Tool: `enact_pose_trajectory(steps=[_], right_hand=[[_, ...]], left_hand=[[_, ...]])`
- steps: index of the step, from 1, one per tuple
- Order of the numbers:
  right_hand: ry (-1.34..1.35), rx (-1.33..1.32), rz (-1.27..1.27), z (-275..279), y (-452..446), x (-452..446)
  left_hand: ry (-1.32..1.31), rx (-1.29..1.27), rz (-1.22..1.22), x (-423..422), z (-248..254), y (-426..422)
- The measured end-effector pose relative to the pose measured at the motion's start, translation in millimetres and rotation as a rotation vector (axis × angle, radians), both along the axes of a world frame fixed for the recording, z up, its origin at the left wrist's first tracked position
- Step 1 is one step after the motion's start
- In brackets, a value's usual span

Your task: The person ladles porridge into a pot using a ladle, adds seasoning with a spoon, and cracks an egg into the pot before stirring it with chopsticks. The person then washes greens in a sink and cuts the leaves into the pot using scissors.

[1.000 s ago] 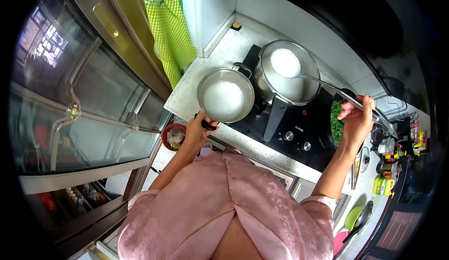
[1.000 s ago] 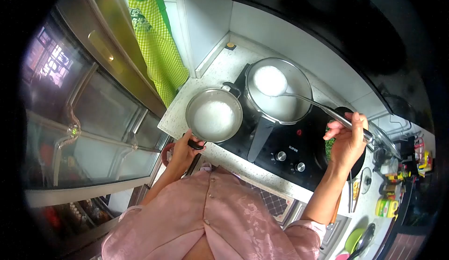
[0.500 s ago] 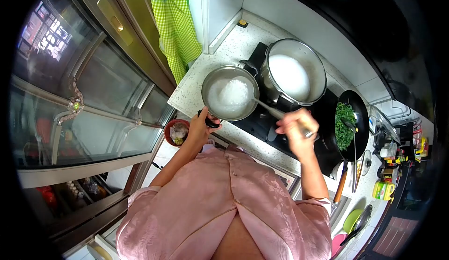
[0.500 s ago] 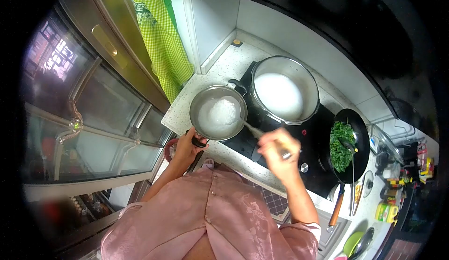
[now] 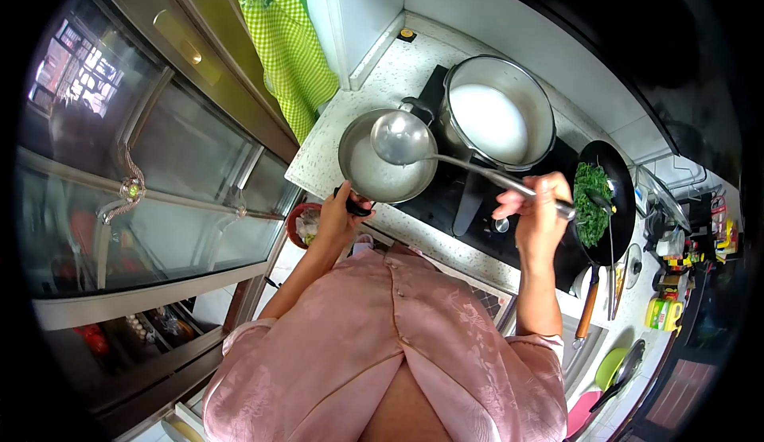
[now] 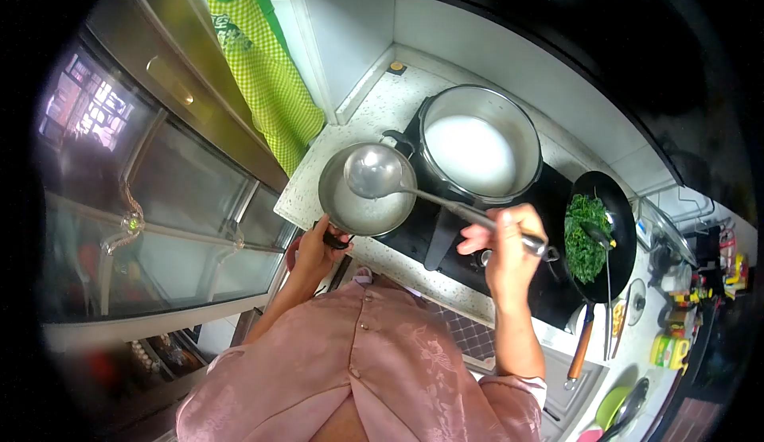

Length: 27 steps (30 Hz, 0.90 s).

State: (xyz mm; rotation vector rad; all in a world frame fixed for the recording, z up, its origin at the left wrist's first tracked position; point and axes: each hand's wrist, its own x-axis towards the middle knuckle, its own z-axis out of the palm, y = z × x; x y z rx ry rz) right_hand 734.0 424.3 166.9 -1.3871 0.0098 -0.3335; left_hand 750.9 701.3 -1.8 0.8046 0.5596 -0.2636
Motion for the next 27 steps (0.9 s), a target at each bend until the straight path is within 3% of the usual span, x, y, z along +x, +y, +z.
enact_pose_trajectory(steps=[2, 7, 9, 13, 15, 17, 27], right_hand=[[-0.039, 0.099, -0.062, 9, -13, 4], [-0.208, 0.055, -0.196, 39, -56, 4], [-0.225, -0.03, -0.204, 45, -70, 4], [-0.136, -0.465, -0.123, 43, -86, 4], [-0.179, -0.813, 0.02, 43, -88, 6], [-0.172, -0.958, 0.115, 51, -81, 6], [-0.178, -1.063, 0.191, 60, -81, 12]], left_hand=[[-0.001, 0.025, -0.012, 0, 1, 0], [0.028, 0.074, 0.022, -3, 7, -2], [-0.016, 0.039, -0.002, -2, 2, -1], [0.007, 0.034, -0.015, -3, 0, 1], [0.004, 0.035, -0.003, -2, 2, 1], [0.013, 0.053, -0.007, -2, 2, 0], [0.014, 0.129, -0.04, -4, 1, 3]])
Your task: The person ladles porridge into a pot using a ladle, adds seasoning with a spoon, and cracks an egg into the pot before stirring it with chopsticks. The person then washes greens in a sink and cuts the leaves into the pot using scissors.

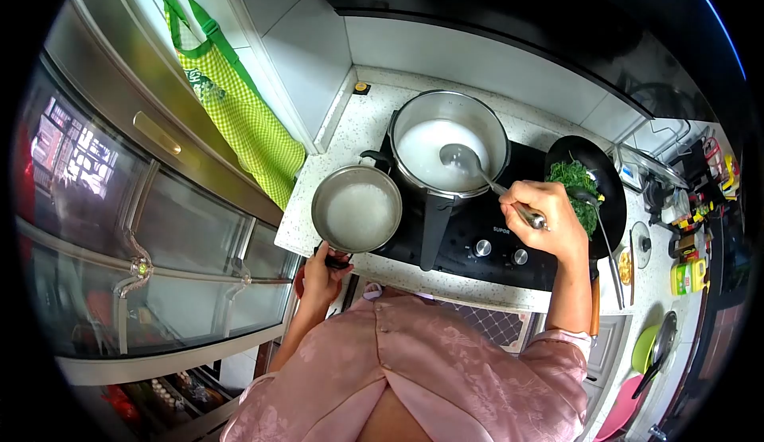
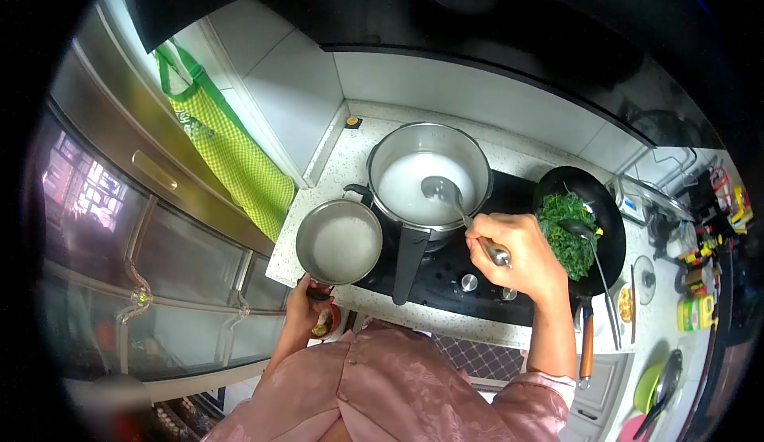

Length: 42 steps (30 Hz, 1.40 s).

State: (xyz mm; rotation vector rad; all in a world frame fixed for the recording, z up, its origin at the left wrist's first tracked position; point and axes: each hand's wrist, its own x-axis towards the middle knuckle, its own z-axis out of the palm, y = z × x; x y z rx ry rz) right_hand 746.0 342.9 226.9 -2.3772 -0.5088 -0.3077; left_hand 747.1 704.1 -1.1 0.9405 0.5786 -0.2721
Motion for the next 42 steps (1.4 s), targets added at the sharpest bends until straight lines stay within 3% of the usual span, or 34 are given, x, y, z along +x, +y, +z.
enact_pose_trajectory(steps=[6, 8, 16, 18, 20, 22, 23, 26, 30, 33, 37, 42], right_hand=[[0.106, 0.141, 0.013, -6, -1, 21], [0.325, 0.409, -0.128, -20, -6, 31], [0.345, 1.075, -0.433, -57, 1, 61], [0.302, 1.012, -0.375, -61, 5, 59], [0.254, 0.735, -0.259, -53, 13, 49], [-0.183, 0.192, 0.014, -43, 16, 41], [-0.143, -0.016, 0.017, -33, 18, 32], [-0.264, -0.189, -0.009, -34, 18, 18], [-0.362, -0.157, -0.041, -37, 16, 5], [-0.344, 0.192, -0.163, -45, 17, 1], [-0.221, 0.43, -0.222, -64, 25, 5], [-0.325, 0.308, -0.125, -73, 43, 12]], left_hand=[[0.002, -0.001, -0.005, 0, -6, 3], [-0.001, -0.002, -0.012, 0, -7, 3], [0.012, 0.027, -0.022, 0, -2, 0], [0.032, 0.066, 0.015, 0, 5, -3], [0.028, 0.06, 0.01, 0, 4, -3], [0.027, 0.057, 0.003, -1, 3, -1], [0.024, 0.05, 0.004, 0, 2, -1], [0.015, 0.04, 0.0, -1, 6, -2], [0.024, 0.046, -0.019, 0, 1, 1], [0.017, 0.059, -0.016, 1, 0, 1], [0.005, 0.037, -0.002, 1, 0, -1], [-0.002, 0.043, -0.02, -1, -3, 2]])
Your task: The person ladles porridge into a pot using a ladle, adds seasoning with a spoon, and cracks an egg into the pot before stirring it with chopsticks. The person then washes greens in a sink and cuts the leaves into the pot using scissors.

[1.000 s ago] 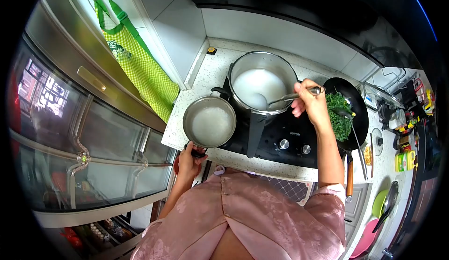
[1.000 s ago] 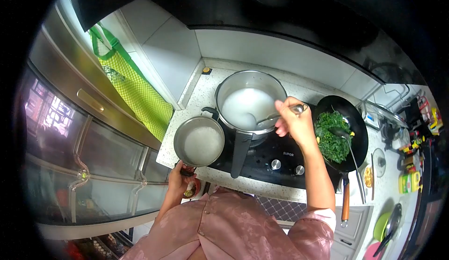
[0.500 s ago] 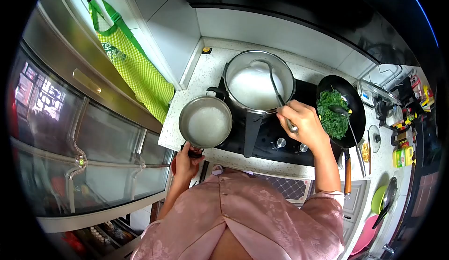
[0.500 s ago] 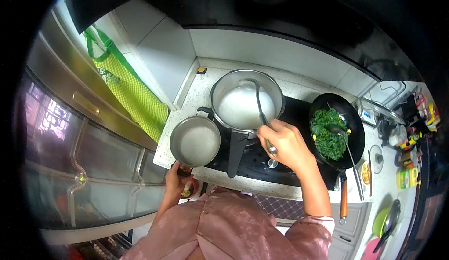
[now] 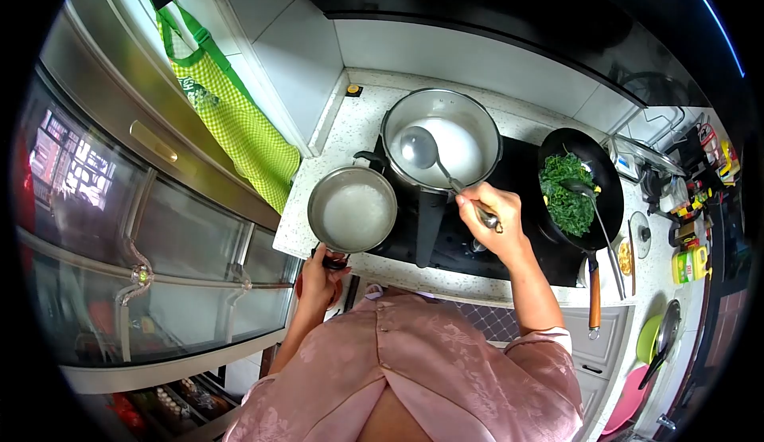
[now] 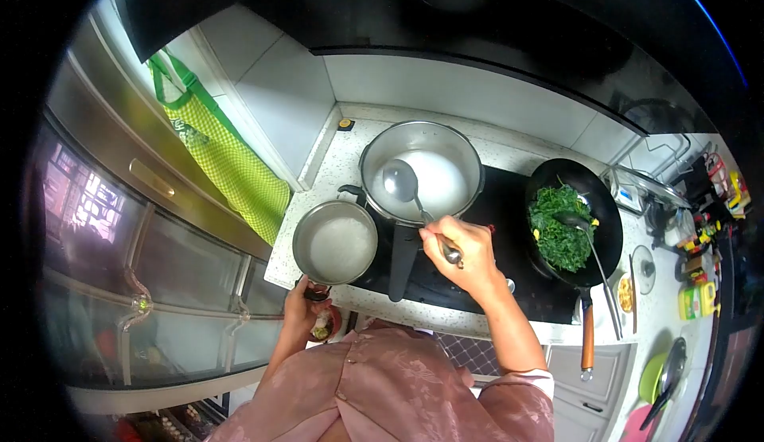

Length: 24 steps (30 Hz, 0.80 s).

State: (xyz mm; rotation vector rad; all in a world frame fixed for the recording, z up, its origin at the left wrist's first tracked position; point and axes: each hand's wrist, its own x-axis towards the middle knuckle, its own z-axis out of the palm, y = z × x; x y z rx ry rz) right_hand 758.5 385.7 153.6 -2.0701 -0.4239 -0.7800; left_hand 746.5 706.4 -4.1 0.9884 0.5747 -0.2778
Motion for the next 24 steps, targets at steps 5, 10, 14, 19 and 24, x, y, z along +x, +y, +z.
enact_pose_trajectory(steps=[5, 10, 14, 19, 24], right_hand=[[0.045, -0.002, -0.03, -2, 3, -1], [-0.005, -0.05, -0.086, 2, 3, -7], [0.058, -0.234, -0.071, 11, -1, -16], [0.147, -0.221, -0.084, 0, 3, -17], [0.228, -0.194, -0.17, 5, 12, -17]], left_hand=[[-0.002, -0.01, -0.002, 1, 2, -1], [0.04, -0.031, 0.051, 1, 16, -6], [0.025, -0.373, 0.227, 1, 4, -8], [0.113, -0.436, 0.327, 14, 8, -14], [0.186, -0.484, 0.261, 14, 15, -7]])
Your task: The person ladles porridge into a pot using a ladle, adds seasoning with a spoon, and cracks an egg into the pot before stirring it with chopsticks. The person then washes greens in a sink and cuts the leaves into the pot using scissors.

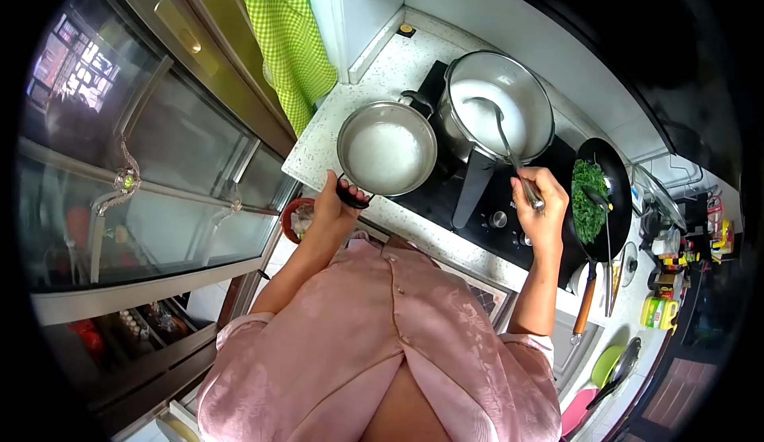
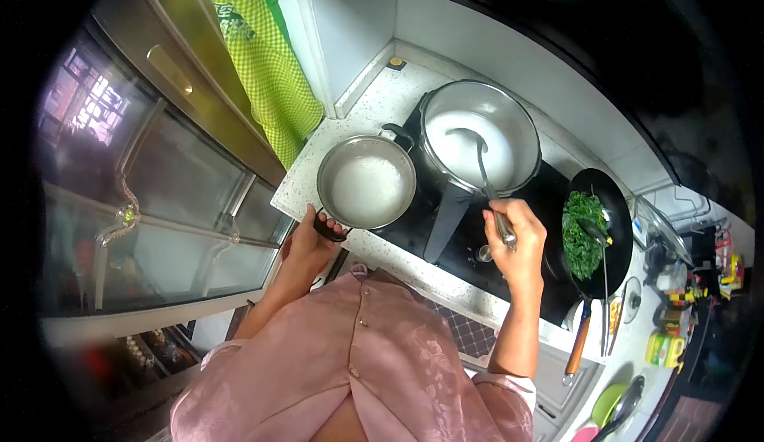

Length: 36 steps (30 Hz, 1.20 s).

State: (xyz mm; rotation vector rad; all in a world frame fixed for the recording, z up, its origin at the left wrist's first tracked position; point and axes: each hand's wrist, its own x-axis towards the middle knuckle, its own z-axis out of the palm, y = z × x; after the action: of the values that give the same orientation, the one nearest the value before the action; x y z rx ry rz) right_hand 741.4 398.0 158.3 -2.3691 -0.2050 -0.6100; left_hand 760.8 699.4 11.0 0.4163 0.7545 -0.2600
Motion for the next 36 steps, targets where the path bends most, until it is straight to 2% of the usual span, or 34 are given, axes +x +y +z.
enact_pose_trajectory(steps=[6, 13, 20, 22, 23, 26, 27, 28, 32, 34, 35, 36], right_hand=[[0.092, 0.1, -0.07, -11, 4, -3], [0.174, 0.316, -0.126, -23, 4, -12], [0.153, 0.48, -0.165, -41, 6, -9], [0.16, 0.656, -0.269, -47, 12, 4], [0.116, 0.593, -0.272, -47, 15, 5], [0.0, 0.886, -0.308, -40, 18, 20], [-0.028, 0.966, -0.326, -40, 13, 26], [-0.015, 0.995, -0.458, -30, 11, 40], [0.026, 0.892, -0.459, -13, 19, 55], [0.055, 0.565, -0.354, -9, 23, 55], [0.059, 0.555, -0.35, -10, 22, 54], [-0.02, 0.287, -0.301, -14, 22, 50]], left_hand=[[-0.064, -0.127, -0.011, 5, -6, 9], [-0.081, -0.084, -0.075, 12, -11, 17], [-0.061, 0.16, -0.181, 21, -5, 38], [-0.098, 0.27, -0.26, 24, 1, 36], [-0.199, 0.195, -0.287, 26, -33, 49], [-0.074, 0.298, -0.31, 21, -6, 42], [-0.092, 0.313, -0.332, 19, -11, 46], [-0.088, 0.317, -0.333, 18, -9, 48], [-0.089, 0.329, -0.301, 16, -1, 39], [-0.203, 0.376, -0.223, 15, 6, 36], [-0.189, 0.38, -0.214, 16, 0, 37], [-0.181, 0.379, -0.205, 15, 3, 38]])
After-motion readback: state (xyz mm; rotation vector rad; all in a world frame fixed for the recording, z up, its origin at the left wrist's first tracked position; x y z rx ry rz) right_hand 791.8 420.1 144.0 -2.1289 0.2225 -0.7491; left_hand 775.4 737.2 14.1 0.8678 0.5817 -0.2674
